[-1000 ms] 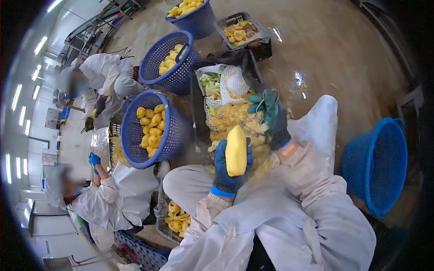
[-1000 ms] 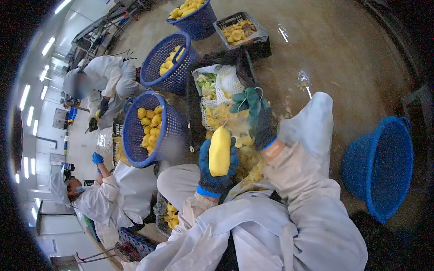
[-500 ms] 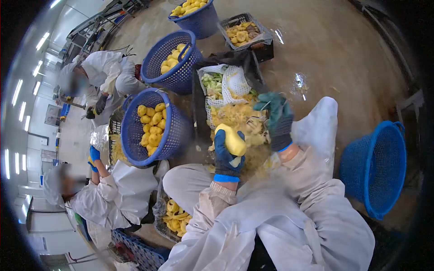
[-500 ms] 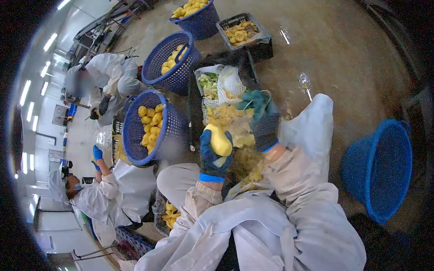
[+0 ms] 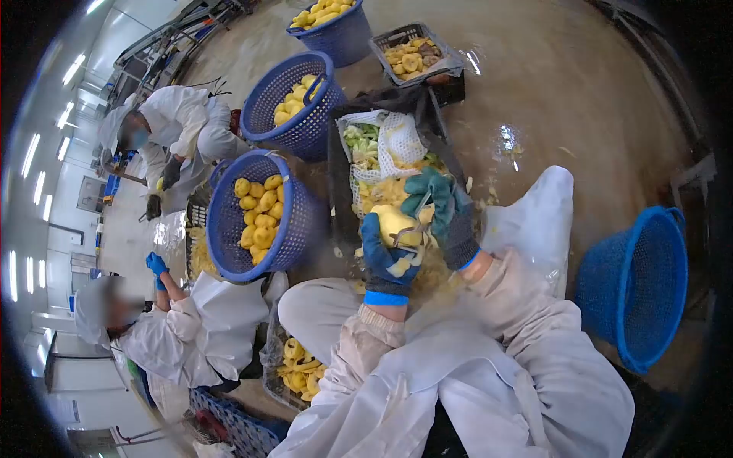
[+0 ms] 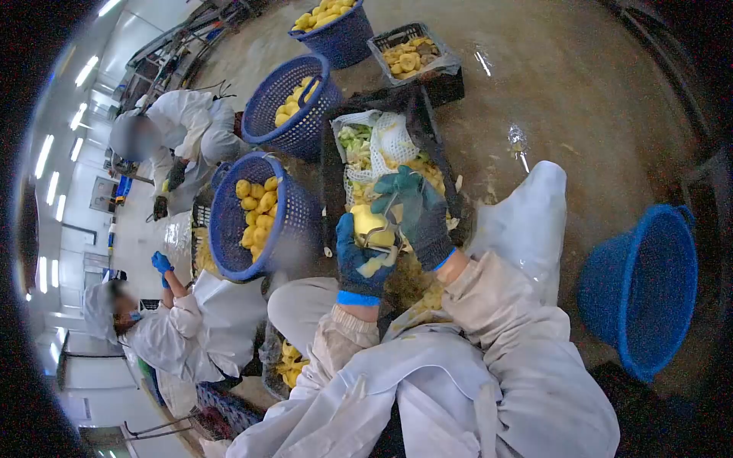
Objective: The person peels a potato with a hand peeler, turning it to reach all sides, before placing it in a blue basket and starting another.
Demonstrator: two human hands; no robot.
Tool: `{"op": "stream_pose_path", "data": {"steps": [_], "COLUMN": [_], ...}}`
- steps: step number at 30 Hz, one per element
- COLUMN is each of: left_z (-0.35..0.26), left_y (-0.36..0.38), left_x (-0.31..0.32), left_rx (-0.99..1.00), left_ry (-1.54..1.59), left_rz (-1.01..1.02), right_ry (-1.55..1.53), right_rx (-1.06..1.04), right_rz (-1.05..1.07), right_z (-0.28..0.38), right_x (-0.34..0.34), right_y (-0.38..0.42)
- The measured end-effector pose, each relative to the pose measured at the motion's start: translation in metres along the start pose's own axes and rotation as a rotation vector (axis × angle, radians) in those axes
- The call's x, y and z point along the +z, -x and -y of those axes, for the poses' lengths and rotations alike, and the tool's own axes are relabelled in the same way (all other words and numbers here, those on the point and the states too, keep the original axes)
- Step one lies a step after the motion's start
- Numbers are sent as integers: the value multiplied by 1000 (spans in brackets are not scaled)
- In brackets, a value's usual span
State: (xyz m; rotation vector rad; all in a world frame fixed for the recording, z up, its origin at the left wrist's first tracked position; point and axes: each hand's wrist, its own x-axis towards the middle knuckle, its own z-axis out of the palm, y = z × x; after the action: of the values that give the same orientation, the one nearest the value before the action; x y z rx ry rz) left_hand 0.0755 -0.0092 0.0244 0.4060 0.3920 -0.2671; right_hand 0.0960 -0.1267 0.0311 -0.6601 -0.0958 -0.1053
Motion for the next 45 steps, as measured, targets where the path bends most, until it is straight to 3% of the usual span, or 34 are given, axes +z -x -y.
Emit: {"op": "stream_pose_path", "data": {"steps": [2, 5, 9, 10, 11, 15, 17, 19, 20, 23, 24, 27, 28, 31, 32, 35, 36, 39, 43, 45], "left_z": [-1, -12, -7, -7, -5, -7, -4, 1, 1, -8, -9, 17, -3, 2, 2, 0, 9, 7, 9, 5], "left_y": [-4, 2, -2, 7, 5, 2, 1, 3, 3, 2, 4, 6, 0, -2, -3, -11, 0, 4, 2, -1], "left_x": [2, -1, 2, 10, 9, -2, -3, -3, -2, -5, 4, 2, -1, -2, -5, -20, 9, 11, 3, 3], "left_rx": [39, -147, -3, -38, -54, -75, -38, 2, 12, -29, -66, 486, 71, 220, 195, 114, 296, 317, 340, 257], "left_ry": [-31, 25, 79, -71, -29, 118, 88, 41, 35, 165, 199, -420, -162, -42, -61, -110, -222, -152, -317, -119], "left_rz": [-37, 279, -91, 34, 42, 42, 3, -23, -36, -61, -55, -9, -25, -124, -72, 91, -57, -170, -4, -96], "right_ry": [319, 527, 606, 703, 796, 304, 645, 714, 948, 348, 505, 778, 957, 359, 133, 422, 513, 214, 536, 371], "right_rx": [-84, -312, -309, -380, -449, -175, -315, -371, -482, -143, -242, -435, -527, -207, -195, -256, -272, -164, -141, -185], "right_rz": [-55, -107, -43, 15, 74, -179, -66, -4, 56, -229, -132, -14, 70, -196, -74, -43, -27, -135, 27, -126], "right_z": [8, 8, 24, 8, -4, 26, 17, -2, 8, 33, 22, -20, 12, 26, 18, 9, 6, 22, 8, 15], "right_x": [14, -41, -11, 1, 5, -2, -3, 13, 0, 4, -1, -8, 2, -13, -6, 4, 5, -17, 3, -22], "right_y": [6, -23, -6, -1, 1, -16, -10, 0, -10, -20, -17, -6, -11, -30, -18, -8, -8, -19, -3, -22]}}
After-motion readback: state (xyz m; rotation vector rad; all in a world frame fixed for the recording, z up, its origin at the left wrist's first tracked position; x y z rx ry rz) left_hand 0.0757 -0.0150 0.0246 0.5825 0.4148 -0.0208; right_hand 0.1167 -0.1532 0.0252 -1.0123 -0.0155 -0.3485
